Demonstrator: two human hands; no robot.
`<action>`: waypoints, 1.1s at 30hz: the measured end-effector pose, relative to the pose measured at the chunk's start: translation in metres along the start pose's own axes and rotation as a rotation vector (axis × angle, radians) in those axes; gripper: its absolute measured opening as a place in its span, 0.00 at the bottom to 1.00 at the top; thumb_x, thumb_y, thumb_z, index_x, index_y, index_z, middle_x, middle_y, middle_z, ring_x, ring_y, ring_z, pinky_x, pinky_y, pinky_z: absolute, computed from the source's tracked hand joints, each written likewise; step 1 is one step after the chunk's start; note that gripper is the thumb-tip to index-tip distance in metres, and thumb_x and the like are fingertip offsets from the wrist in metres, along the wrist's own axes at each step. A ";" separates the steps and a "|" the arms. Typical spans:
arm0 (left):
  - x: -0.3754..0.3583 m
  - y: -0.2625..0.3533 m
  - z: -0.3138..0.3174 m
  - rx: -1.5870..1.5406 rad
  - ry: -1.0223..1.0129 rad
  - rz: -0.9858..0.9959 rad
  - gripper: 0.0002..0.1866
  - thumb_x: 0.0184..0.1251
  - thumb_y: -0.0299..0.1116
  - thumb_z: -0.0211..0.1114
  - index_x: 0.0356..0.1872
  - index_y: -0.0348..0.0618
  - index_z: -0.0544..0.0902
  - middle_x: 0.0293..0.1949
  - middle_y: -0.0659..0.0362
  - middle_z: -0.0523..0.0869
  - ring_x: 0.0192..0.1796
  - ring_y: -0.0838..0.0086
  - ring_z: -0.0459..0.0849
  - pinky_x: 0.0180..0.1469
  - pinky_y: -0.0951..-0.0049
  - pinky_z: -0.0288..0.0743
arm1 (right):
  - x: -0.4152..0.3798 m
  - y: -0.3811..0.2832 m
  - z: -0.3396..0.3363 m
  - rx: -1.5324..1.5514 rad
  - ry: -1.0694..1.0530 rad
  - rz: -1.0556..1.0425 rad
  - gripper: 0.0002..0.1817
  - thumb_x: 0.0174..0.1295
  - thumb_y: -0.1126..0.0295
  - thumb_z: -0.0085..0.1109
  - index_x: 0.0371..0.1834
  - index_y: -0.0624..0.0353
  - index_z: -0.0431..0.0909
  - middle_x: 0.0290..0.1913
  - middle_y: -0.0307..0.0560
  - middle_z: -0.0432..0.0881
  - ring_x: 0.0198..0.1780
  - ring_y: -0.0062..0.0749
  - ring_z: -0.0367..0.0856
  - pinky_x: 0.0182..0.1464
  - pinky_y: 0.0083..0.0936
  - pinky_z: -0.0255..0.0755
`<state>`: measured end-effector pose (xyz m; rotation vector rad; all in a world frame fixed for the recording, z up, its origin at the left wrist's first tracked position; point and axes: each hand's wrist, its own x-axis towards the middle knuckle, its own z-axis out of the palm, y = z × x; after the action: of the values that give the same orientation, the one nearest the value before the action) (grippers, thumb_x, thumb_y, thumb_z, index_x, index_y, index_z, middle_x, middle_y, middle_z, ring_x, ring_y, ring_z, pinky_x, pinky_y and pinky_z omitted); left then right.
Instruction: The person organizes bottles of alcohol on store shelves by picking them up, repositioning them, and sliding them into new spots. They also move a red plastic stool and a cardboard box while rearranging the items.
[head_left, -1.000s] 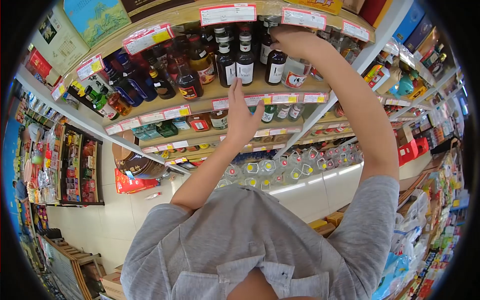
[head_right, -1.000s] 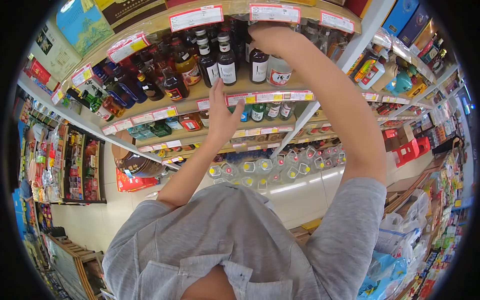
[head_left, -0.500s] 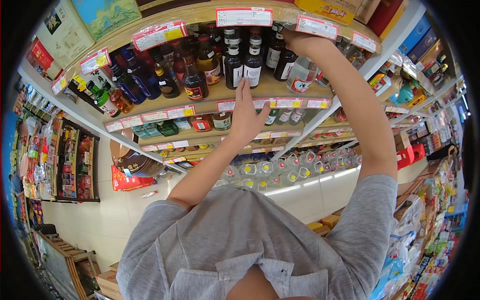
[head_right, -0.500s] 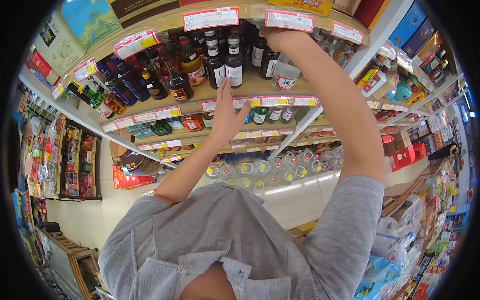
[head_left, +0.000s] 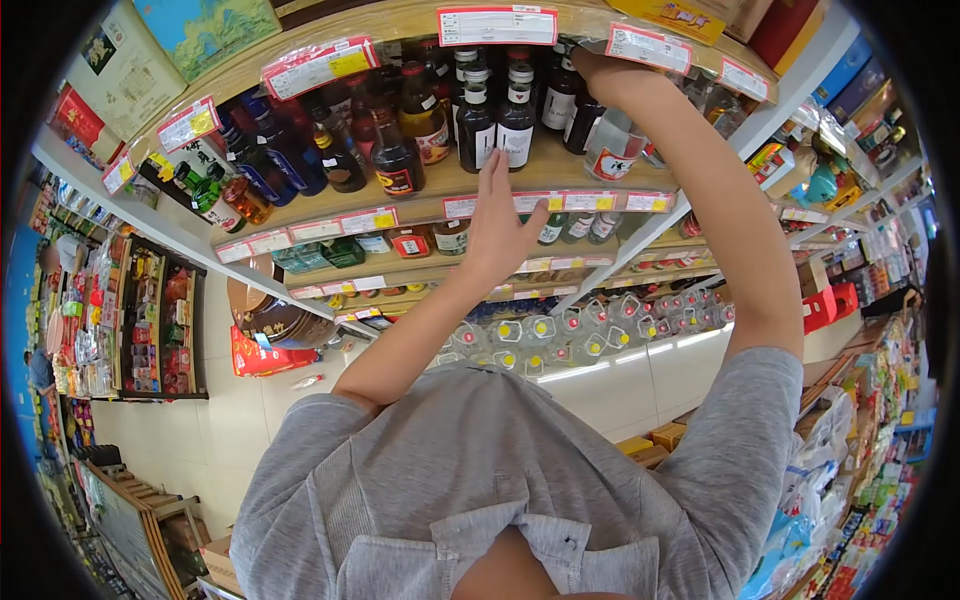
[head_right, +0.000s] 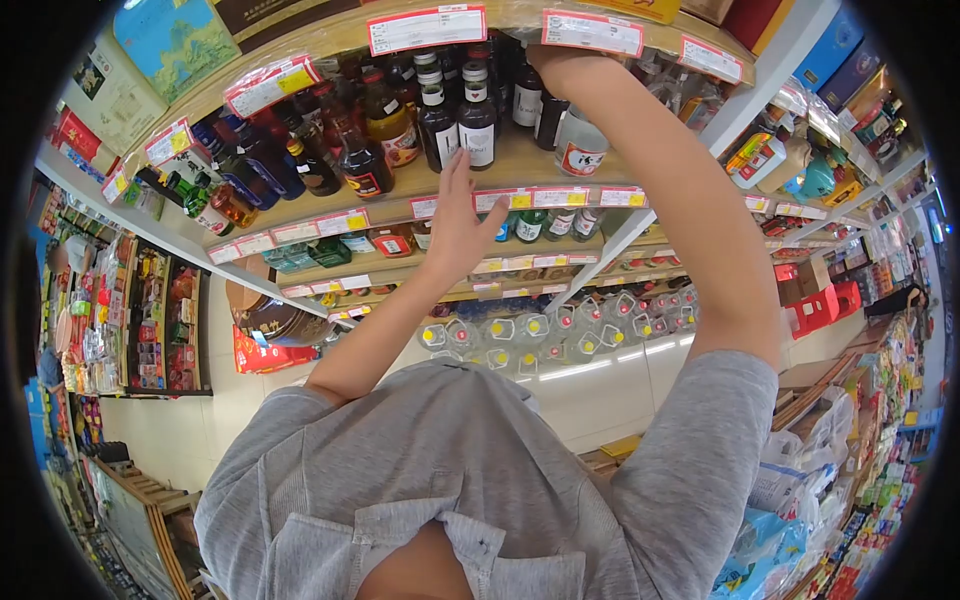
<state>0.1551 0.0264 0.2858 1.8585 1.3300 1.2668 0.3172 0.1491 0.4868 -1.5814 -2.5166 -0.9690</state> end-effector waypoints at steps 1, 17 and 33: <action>0.000 0.002 -0.001 -0.012 -0.012 -0.022 0.45 0.77 0.38 0.70 0.84 0.27 0.54 0.85 0.41 0.55 0.78 0.47 0.74 0.63 0.64 0.86 | -0.001 0.000 0.002 0.016 -0.003 0.002 0.18 0.79 0.56 0.58 0.60 0.55 0.82 0.51 0.57 0.89 0.49 0.52 0.90 0.56 0.46 0.82; -0.001 -0.008 0.000 -0.048 -0.030 0.039 0.45 0.77 0.38 0.70 0.84 0.28 0.55 0.84 0.39 0.58 0.77 0.47 0.76 0.64 0.63 0.84 | 0.002 -0.035 0.036 0.531 -0.006 -0.045 0.35 0.73 0.39 0.62 0.59 0.66 0.84 0.48 0.63 0.90 0.54 0.58 0.89 0.59 0.49 0.81; 0.021 -0.029 -0.020 0.121 0.316 0.183 0.45 0.71 0.33 0.72 0.80 0.24 0.55 0.78 0.32 0.59 0.81 0.37 0.61 0.83 0.49 0.58 | 0.014 0.007 0.095 0.434 0.022 0.105 0.31 0.79 0.42 0.56 0.67 0.59 0.80 0.45 0.62 0.90 0.49 0.56 0.91 0.51 0.51 0.81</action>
<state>0.1260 0.0550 0.2791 1.9589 1.4492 1.6634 0.3445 0.2108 0.4179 -1.5307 -2.3822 -0.3880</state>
